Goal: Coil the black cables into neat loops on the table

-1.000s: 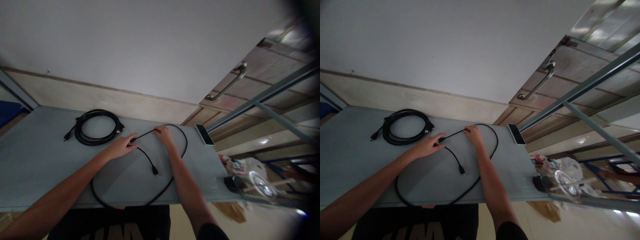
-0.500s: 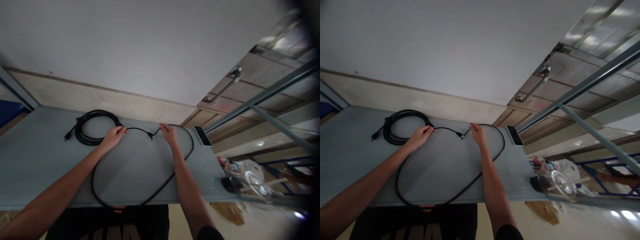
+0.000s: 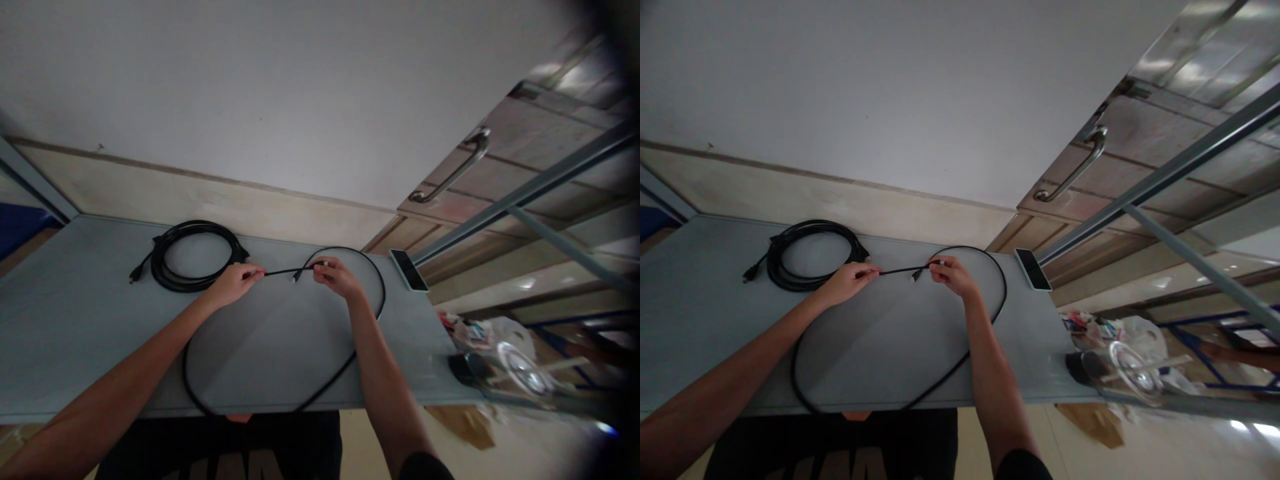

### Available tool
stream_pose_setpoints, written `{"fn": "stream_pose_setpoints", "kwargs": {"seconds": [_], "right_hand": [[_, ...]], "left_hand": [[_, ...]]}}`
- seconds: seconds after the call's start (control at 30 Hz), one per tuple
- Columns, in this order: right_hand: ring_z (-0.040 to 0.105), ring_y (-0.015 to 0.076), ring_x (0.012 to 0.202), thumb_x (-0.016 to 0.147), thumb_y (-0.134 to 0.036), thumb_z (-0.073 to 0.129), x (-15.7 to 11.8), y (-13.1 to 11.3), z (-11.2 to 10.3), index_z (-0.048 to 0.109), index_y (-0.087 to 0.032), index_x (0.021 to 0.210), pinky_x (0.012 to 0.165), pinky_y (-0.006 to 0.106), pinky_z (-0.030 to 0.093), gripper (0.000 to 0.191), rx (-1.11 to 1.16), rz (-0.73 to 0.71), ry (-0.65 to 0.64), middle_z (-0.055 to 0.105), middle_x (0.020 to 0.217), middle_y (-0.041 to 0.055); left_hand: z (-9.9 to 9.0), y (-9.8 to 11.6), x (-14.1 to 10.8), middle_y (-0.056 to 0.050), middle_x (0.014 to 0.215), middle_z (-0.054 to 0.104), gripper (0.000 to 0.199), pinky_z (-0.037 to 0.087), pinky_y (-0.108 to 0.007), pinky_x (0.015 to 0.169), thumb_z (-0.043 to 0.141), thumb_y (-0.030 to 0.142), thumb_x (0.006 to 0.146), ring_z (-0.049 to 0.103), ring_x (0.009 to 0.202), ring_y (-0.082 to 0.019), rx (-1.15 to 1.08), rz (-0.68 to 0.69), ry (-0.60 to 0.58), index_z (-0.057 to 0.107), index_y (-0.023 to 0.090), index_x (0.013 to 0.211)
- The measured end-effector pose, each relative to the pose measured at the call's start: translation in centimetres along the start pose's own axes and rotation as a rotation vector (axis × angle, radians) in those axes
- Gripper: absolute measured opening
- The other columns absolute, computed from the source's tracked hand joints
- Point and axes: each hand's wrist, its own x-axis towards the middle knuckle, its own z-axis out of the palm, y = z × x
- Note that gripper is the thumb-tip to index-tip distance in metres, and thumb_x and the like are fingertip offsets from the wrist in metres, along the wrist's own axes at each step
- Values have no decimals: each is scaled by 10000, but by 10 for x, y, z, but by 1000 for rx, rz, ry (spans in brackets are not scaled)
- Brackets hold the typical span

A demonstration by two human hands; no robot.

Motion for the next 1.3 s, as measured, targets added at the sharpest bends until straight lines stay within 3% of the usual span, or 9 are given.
{"fn": "stream_pose_setpoints", "kwargs": {"seconds": [0.13, 0.2, 0.37, 0.5, 0.67, 0.8, 0.9, 1.1, 1.3], "right_hand": [[322, 59, 425, 697, -355, 785, -11, -4, -10, 697, -100, 836, 424, 218, 185, 304, 16, 232, -281, 423, 483, -59], [350, 63, 416, 708, -361, 773, -12, -5, -10, 697, -90, 834, 410, 210, 187, 308, -21, 274, -325, 454, 483, -49], [398, 69, 459, 759, -361, 753, -6, -5, 2, 730, -90, 908, 429, 210, 240, 311, -154, 123, -171, 521, 545, -26], [375, 64, 483, 742, -358, 766, 1, -3, -4, 740, -118, 841, 443, 215, 259, 261, -39, -93, 152, 489, 559, -32], [376, 51, 496, 719, -368, 782, 2, -2, -43, 725, -154, 824, 444, 203, 296, 245, 170, -486, 752, 490, 600, -36], [388, 46, 491, 722, -387, 774, 2, 0, -57, 710, -162, 824, 448, 201, 315, 256, 211, -557, 898, 493, 619, -40], [442, 69, 515, 739, -405, 750, 1, 1, -50, 720, -161, 832, 465, 214, 345, 263, 129, -440, 805, 536, 626, -24], [576, 127, 622, 826, -450, 684, -6, -4, -23, 739, -141, 788, 589, 256, 455, 316, -224, -123, 260, 653, 683, 40], [438, 73, 482, 758, -385, 780, -8, -9, 1, 737, -131, 968, 463, 203, 347, 332, -99, 17, -35, 541, 580, -33]], "left_hand": [[2, 0, -3, -92, 1032, 762, 344, 493, -311, 848, 532, 418, 921, 682, 946, -224, -39, 42, -326, 756, 176, 1021], [3, 2, -4, -93, 1013, 762, 349, 490, -298, 834, 537, 418, 919, 680, 931, -218, -59, 52, -420, 757, 167, 1022], [2, 2, 0, -94, 939, 726, 419, 477, -276, 719, 520, 478, 919, 638, 836, -203, -97, -50, -134, 737, 142, 1046], [-1, -3, 0, 14, 634, 512, 479, 323, -224, 451, 556, 542, 886, 440, 504, -111, -322, -208, -129, 698, 139, 1101], [-5, 1, 0, 64, 627, 367, 402, 199, -185, 411, 606, 467, 871, 265, 443, -44, -638, -367, 5, 654, 98, 1023], [-5, 6, 1, 52, 637, 391, 319, 190, -164, 408, 662, 395, 838, 273, 449, -27, -759, -361, 45, 651, 90, 932], [-4, 5, 2, 44, 631, 420, 293, 206, -153, 395, 670, 386, 832, 311, 444, -32, -795, -334, 114, 643, 107, 922], [-2, -2, 4, 50, 589, 459, 307, 220, -156, 357, 635, 443, 863, 374, 392, -55, -818, -348, 230, 603, 168, 996], [2, 1, 4, 72, 551, 421, 312, 194, -162, 356, 650, 435, 862, 308, 359, -36, -843, -332, 241, 616, 162, 1009]]}}
